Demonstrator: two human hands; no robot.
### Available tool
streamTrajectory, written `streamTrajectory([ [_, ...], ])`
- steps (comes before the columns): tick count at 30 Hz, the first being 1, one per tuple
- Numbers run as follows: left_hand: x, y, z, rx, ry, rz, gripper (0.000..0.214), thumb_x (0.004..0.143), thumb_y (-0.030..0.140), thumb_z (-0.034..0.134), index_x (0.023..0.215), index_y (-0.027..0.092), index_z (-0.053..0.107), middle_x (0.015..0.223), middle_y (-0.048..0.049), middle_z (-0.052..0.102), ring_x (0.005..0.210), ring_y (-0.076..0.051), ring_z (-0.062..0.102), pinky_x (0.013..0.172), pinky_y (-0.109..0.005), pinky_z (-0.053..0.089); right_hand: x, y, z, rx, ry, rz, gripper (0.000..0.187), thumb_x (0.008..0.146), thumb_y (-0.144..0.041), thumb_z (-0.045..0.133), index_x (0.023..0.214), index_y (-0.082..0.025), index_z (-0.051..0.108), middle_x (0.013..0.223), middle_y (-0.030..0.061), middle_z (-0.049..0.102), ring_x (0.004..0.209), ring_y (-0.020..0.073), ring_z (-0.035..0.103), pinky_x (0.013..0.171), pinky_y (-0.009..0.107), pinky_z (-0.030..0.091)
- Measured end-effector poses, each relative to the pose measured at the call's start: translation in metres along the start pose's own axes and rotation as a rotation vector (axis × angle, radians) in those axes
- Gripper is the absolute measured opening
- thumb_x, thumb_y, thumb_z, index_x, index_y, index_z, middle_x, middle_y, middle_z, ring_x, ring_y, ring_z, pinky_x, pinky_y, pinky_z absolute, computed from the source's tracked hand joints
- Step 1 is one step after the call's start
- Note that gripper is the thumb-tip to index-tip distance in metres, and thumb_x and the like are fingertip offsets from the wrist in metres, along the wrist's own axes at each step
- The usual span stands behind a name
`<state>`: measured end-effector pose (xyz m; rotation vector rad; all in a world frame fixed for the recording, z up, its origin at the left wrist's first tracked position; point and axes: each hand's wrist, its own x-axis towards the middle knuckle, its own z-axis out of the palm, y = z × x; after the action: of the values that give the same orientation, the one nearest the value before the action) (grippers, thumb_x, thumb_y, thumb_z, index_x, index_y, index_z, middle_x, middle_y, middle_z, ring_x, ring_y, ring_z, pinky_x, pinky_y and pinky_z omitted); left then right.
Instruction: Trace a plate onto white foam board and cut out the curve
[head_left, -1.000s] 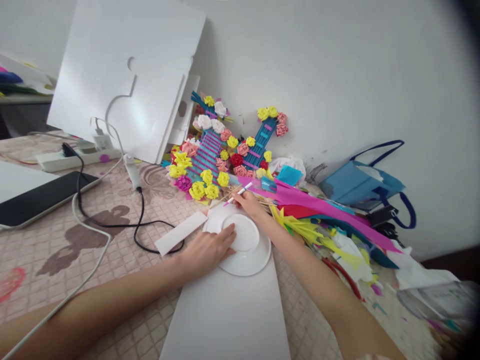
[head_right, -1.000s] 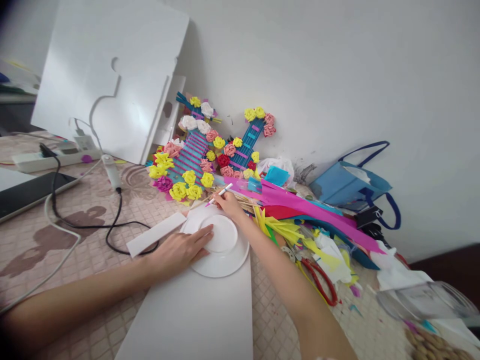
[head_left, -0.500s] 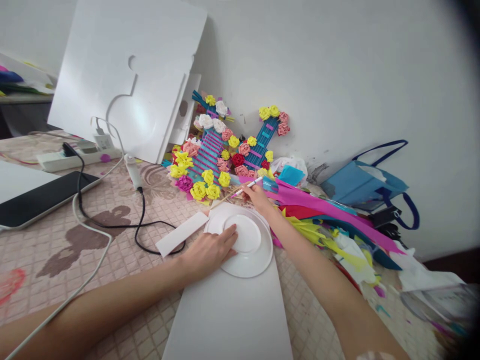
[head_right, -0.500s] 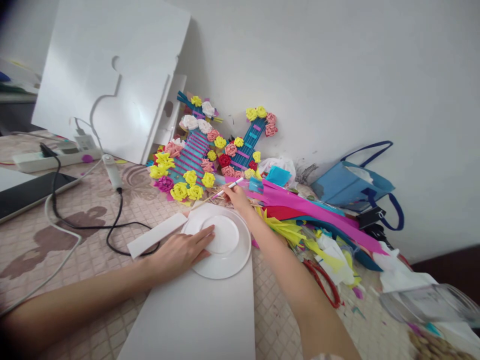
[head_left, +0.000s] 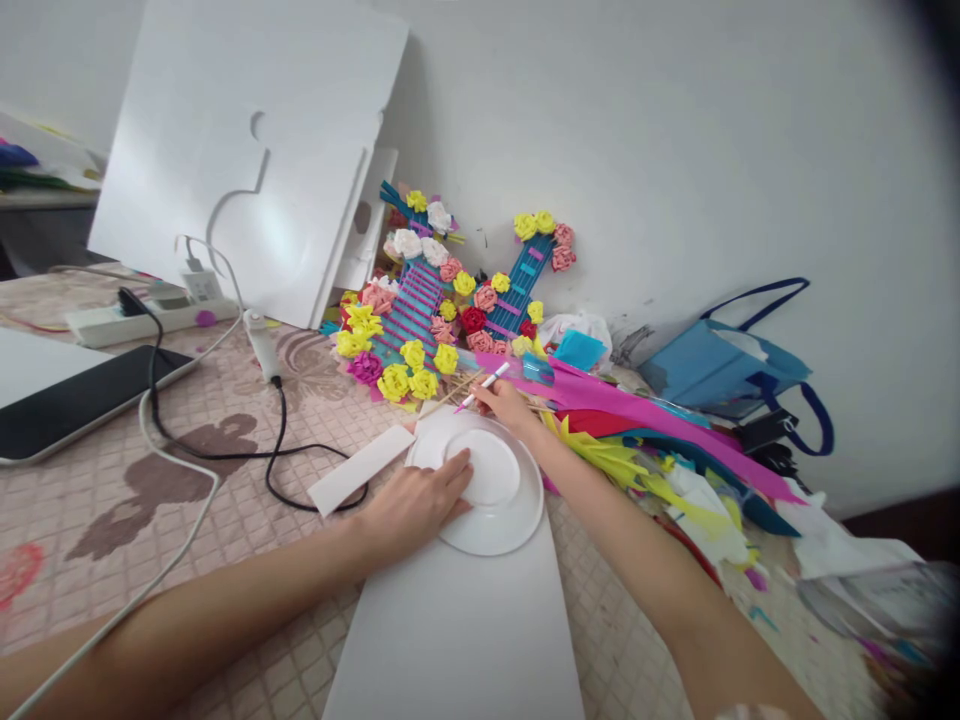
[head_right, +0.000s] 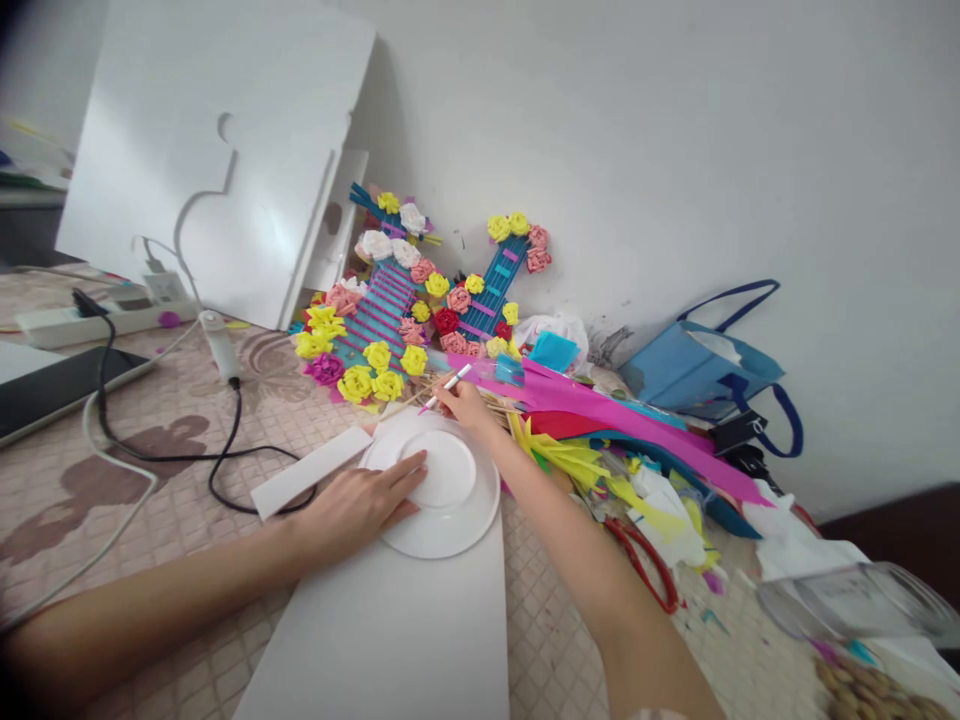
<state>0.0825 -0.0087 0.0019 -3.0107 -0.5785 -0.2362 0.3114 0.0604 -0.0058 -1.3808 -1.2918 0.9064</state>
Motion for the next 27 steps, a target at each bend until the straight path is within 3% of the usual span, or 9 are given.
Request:
streamTrajectory([
  [6, 0.0, -0.001, 0.002, 0.007, 0.005, 0.002, 0.038, 0.097, 0.032, 0.042, 0.129, 0.013, 0.049, 0.145, -0.0141, 0.041, 0.08, -0.022, 0.07, 0.067, -0.036, 0.057, 0.004, 0.003, 0.005, 0.011, -0.014, -0.009, 0.034, 0.066, -0.051, 0.068, 0.069, -0.019, 0.056, 0.049, -0.0065, 0.05, 0.044, 0.0077, 0.043, 0.044, 0.021, 0.033],
  [16, 0.002, -0.002, 0.002, -0.006, 0.003, -0.009, 0.037, 0.097, 0.032, 0.039, 0.128, 0.015, 0.049, 0.145, -0.0149, 0.042, 0.081, -0.022, 0.069, 0.069, -0.036, 0.057, 0.009, 0.005, -0.006, 0.07, 0.071, 0.006, 0.042, 0.062, -0.058, 0.068, 0.068, -0.019, 0.052, 0.055, -0.0054, 0.053, 0.046, 0.0077, 0.046, 0.046, 0.021, 0.038],
  [27, 0.001, -0.001, 0.001, -0.033, 0.004, -0.013, 0.036, 0.096, 0.032, 0.044, 0.128, 0.016, 0.05, 0.144, -0.0148, 0.043, 0.081, -0.021, 0.07, 0.07, -0.034, 0.057, 0.003, 0.001, 0.003, 0.02, -0.029, 0.003, 0.038, 0.064, -0.053, 0.069, 0.067, -0.018, 0.054, 0.051, -0.0058, 0.052, 0.046, 0.0078, 0.046, 0.047, 0.021, 0.037],
])
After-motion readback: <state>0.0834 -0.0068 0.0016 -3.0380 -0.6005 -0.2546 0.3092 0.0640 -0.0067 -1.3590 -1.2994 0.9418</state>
